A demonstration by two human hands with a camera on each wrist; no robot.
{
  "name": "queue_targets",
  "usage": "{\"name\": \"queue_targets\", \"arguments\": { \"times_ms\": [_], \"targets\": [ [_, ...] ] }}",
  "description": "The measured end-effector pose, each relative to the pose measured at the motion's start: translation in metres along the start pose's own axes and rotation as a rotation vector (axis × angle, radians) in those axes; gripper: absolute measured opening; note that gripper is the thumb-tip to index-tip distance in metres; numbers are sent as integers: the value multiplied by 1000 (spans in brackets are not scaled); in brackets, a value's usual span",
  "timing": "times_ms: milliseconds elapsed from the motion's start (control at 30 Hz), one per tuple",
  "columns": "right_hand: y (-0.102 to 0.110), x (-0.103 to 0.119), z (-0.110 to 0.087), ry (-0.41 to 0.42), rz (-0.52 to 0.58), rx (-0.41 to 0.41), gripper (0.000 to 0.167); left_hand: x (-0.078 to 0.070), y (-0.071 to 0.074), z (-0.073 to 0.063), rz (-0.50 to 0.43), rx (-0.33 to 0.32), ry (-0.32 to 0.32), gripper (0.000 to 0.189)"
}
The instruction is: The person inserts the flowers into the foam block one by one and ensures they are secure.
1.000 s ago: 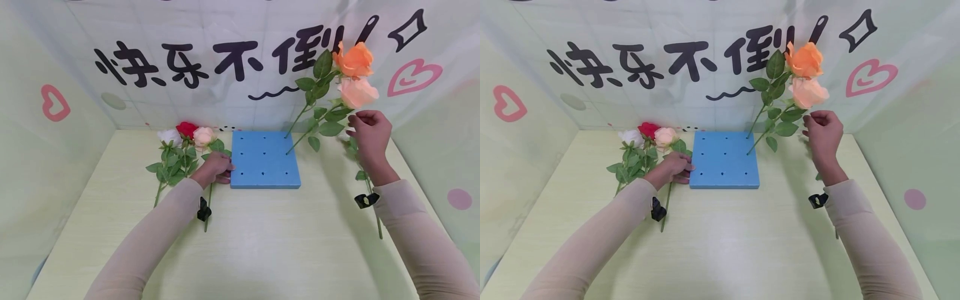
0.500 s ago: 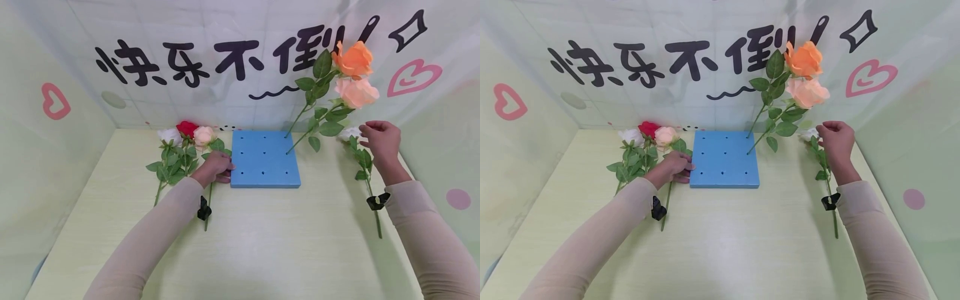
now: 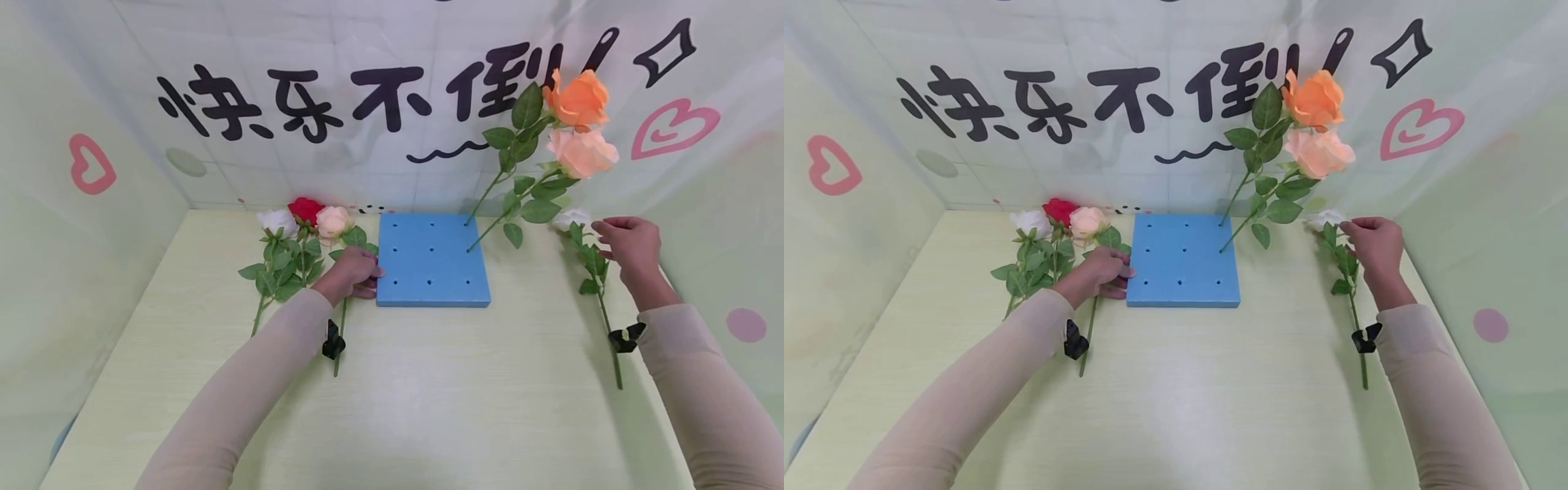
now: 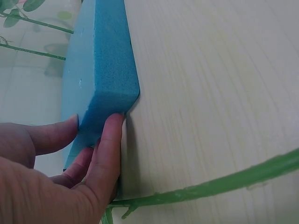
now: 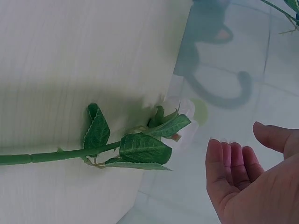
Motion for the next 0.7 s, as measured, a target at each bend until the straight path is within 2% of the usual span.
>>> {"name": "queue_targets", "arguments": {
  "times_ms": [100,333,533,700],
  "targets": [
    [1,-4,-1,-9,-13,19,25,0,0,0,1,-3,-1,41],
    [0,-16,-1,-37,1,77,9,0,0,0,5,-13,-1,35],
    [-3,-27,2,-31,-44,104,23,0,0,0,7,-12,-1,33],
    [-5,-33,4,-45,-120,115,11,0,0,0,0,-11,-2,35]
  ]
}}
Point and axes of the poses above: each hand's wrist, its own z-axis towards the middle knuckle, its own y-axis out of the back of the hand, x = y × z, the point moved 3 cm from there along z, towards the middle knuckle, and after that the axes turned 11 degrees about -z, right-handed, at the moved point
